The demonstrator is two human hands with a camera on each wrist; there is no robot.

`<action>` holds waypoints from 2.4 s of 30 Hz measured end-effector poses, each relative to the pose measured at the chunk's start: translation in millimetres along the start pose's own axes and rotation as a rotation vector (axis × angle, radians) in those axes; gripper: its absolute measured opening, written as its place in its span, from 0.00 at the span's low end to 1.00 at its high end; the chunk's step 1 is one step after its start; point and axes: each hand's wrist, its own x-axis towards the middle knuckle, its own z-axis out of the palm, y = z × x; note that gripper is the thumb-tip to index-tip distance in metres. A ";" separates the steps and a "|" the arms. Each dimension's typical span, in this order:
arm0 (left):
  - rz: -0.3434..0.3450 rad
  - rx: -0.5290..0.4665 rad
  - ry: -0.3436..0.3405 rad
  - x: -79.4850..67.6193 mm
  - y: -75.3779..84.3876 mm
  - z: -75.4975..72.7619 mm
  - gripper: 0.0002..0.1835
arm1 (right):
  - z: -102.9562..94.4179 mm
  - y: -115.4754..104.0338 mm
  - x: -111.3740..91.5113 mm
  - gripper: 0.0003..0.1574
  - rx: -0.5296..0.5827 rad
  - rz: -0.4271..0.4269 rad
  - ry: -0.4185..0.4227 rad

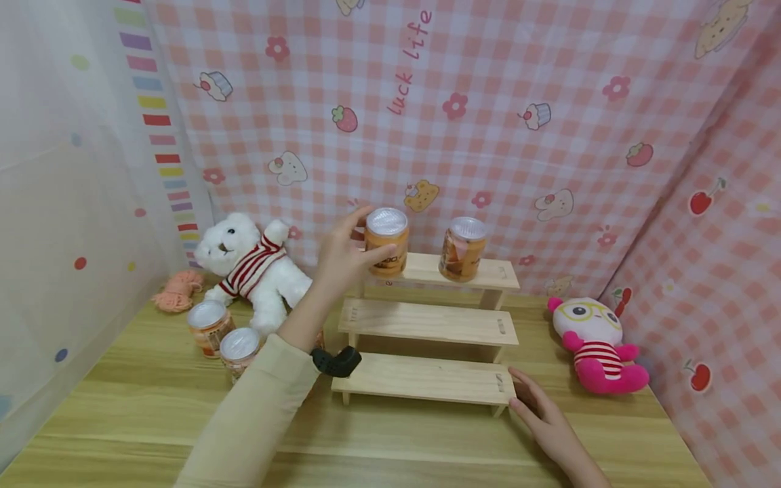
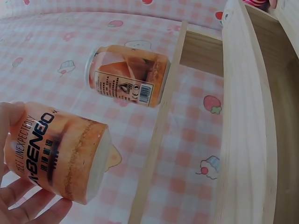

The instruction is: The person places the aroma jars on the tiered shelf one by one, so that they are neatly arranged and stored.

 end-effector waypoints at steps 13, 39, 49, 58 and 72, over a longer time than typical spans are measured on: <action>-0.117 -0.015 -0.004 13.9 -8.5 22.1 0.37 | 0.8 -0.8 1.4 0.31 -0.012 0.009 0.004; -0.210 0.010 -0.051 14.2 -17.7 37.1 0.40 | 0.5 0.1 -0.3 0.31 -0.030 0.008 0.009; -0.163 -0.005 -0.079 5.1 -14.6 33.4 0.44 | 1.4 0.9 -1.2 0.31 -0.039 0.018 0.014; -0.141 -0.041 -0.062 -13.6 -6.4 13.8 0.43 | 1.1 -1.8 -1.7 0.30 -0.017 0.008 0.013; -0.078 0.065 -0.037 -46.4 -2.0 -38.9 0.43 | 0.1 0.9 0.3 0.30 -0.004 -0.022 0.000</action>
